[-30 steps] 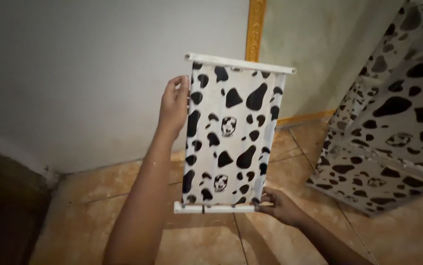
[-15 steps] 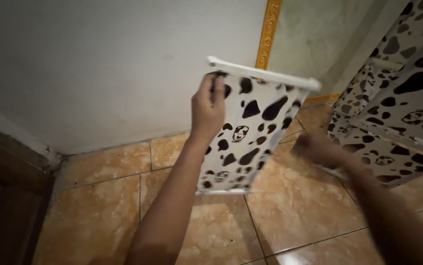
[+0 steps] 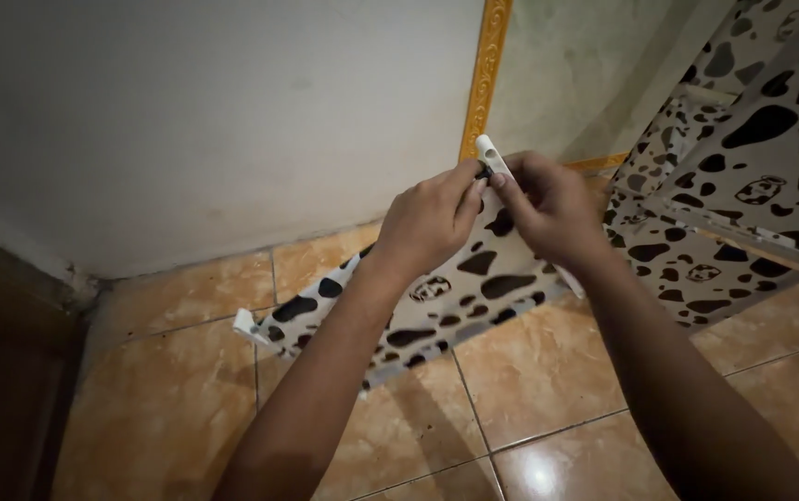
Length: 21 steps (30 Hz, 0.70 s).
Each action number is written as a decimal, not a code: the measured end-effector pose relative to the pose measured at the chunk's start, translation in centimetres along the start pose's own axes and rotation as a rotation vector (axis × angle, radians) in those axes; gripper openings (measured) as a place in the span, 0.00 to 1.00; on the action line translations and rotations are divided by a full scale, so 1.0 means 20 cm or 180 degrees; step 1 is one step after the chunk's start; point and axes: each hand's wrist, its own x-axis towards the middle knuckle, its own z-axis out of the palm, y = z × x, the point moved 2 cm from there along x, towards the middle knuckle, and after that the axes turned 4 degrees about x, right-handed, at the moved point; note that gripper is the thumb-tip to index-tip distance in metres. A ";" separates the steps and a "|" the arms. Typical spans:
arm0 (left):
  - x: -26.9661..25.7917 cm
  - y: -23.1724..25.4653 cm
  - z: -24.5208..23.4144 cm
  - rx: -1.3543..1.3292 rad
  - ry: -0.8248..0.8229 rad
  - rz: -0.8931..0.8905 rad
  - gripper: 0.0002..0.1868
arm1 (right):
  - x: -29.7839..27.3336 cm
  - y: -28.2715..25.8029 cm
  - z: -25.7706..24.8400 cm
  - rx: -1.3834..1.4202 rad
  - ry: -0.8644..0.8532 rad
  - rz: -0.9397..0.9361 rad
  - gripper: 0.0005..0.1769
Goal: The person assembles a cow-print fabric storage unit by inserting metal rods into the fabric sleeves and attaching white plastic corner pieces. The person works on the floor, connecting the frame components to form a vertical stack of drawers.
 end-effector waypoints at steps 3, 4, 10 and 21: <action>0.00 0.00 0.01 -0.0325 0.0158 0.0156 0.10 | -0.02 0.02 0.02 -0.0019 0.0096 -0.0196 0.13; -0.01 0.00 0.01 -0.0378 0.0126 0.0141 0.10 | -0.02 0.02 0.03 0.0040 0.0100 -0.0315 0.13; -0.03 -0.02 0.05 -0.0212 -0.0123 -0.0080 0.11 | -0.03 0.03 0.06 0.0467 0.0005 -0.0282 0.12; -0.03 -0.02 0.05 -0.0260 -0.0315 -0.0438 0.11 | -0.02 0.11 0.12 0.0171 0.0471 -0.0050 0.17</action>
